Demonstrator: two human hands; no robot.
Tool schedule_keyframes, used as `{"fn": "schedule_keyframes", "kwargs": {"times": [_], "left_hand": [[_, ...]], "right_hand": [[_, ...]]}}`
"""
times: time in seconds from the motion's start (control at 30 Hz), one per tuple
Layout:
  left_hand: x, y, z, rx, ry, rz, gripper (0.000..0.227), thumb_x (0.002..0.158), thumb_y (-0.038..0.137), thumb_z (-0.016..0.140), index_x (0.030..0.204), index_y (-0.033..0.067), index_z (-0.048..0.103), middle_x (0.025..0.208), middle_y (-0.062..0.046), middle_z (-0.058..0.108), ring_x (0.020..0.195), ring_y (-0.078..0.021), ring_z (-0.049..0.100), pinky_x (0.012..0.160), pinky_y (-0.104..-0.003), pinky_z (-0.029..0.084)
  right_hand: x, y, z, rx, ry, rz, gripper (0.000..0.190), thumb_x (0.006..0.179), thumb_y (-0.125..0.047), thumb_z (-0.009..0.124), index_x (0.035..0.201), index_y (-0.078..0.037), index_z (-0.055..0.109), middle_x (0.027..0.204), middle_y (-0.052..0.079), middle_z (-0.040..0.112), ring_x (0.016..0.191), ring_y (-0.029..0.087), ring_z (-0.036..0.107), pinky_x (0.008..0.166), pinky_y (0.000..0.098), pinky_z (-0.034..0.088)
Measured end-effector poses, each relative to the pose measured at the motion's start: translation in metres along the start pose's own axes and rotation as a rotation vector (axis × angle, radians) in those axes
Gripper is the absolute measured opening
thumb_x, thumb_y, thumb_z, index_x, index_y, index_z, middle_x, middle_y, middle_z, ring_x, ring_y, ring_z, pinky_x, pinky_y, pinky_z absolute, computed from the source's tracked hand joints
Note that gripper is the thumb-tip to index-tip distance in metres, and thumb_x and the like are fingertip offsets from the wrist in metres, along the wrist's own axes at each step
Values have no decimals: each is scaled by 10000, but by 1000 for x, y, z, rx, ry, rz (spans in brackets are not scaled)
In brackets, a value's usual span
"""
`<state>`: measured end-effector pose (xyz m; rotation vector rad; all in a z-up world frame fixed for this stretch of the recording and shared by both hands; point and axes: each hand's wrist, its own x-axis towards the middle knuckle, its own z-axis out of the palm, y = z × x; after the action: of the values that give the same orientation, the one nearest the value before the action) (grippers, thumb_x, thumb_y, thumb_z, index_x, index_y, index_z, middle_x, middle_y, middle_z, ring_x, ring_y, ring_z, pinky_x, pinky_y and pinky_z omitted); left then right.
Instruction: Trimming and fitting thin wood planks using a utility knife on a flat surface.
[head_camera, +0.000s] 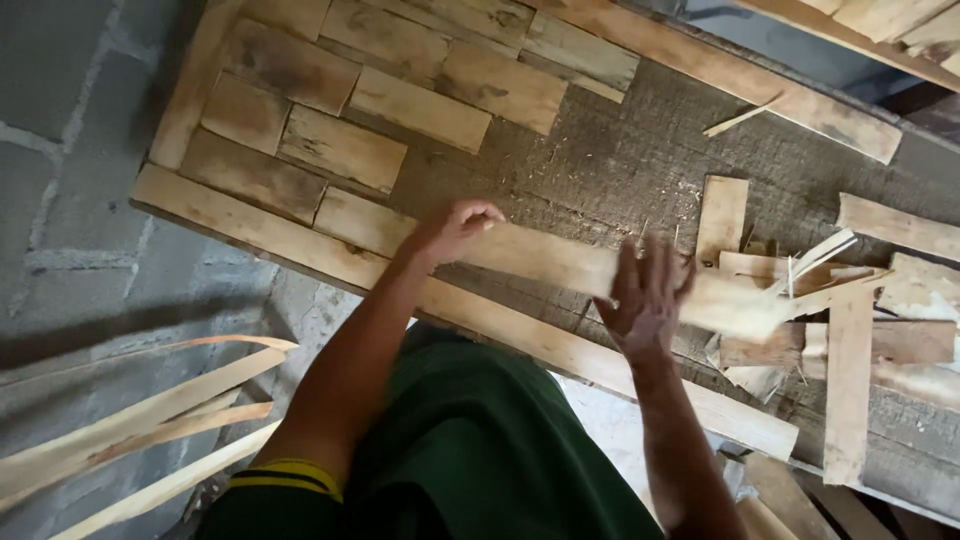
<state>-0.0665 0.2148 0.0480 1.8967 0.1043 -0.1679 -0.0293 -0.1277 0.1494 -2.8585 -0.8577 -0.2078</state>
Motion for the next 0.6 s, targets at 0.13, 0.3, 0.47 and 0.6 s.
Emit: {"fn": "schedule_keyframes", "kwargs": {"times": [0.13,0.3,0.47,0.6], "left_hand": [[1,0,-30,-104,-144,-25,181,1002,152,647,1131,49,720,1008,-8,728,930,-96,630,834,-275,517],[13,-51,-38,-197,-180,-95,170,1000,108,655,1141,41,724,1013,-5,721,942,-94,624,846,-260,514],[22,-68,-28,-250,-102,-115,188,974,112,684,1137,26,722,1061,-15,747,983,-119,668,893,-275,545],[28,-66,-12,-359,261,-253,451,856,225,775,1255,62,643,1060,-67,725,979,-182,675,868,-338,568]], "right_hand": [[-5,28,64,-81,76,-238,690,969,-47,716,1599,-183,471,1484,0,599,1363,113,574,1299,510,352],[21,2,13,183,-80,-323,866,763,-479,836,1458,-66,526,1295,131,653,1105,272,637,1037,494,470],[32,-2,15,249,-77,-330,908,738,-545,881,1439,-83,535,1244,141,649,1061,276,623,959,504,494],[46,-13,5,286,-102,-249,885,706,-415,878,1455,-100,529,1254,149,616,1115,320,602,989,527,462]]}}
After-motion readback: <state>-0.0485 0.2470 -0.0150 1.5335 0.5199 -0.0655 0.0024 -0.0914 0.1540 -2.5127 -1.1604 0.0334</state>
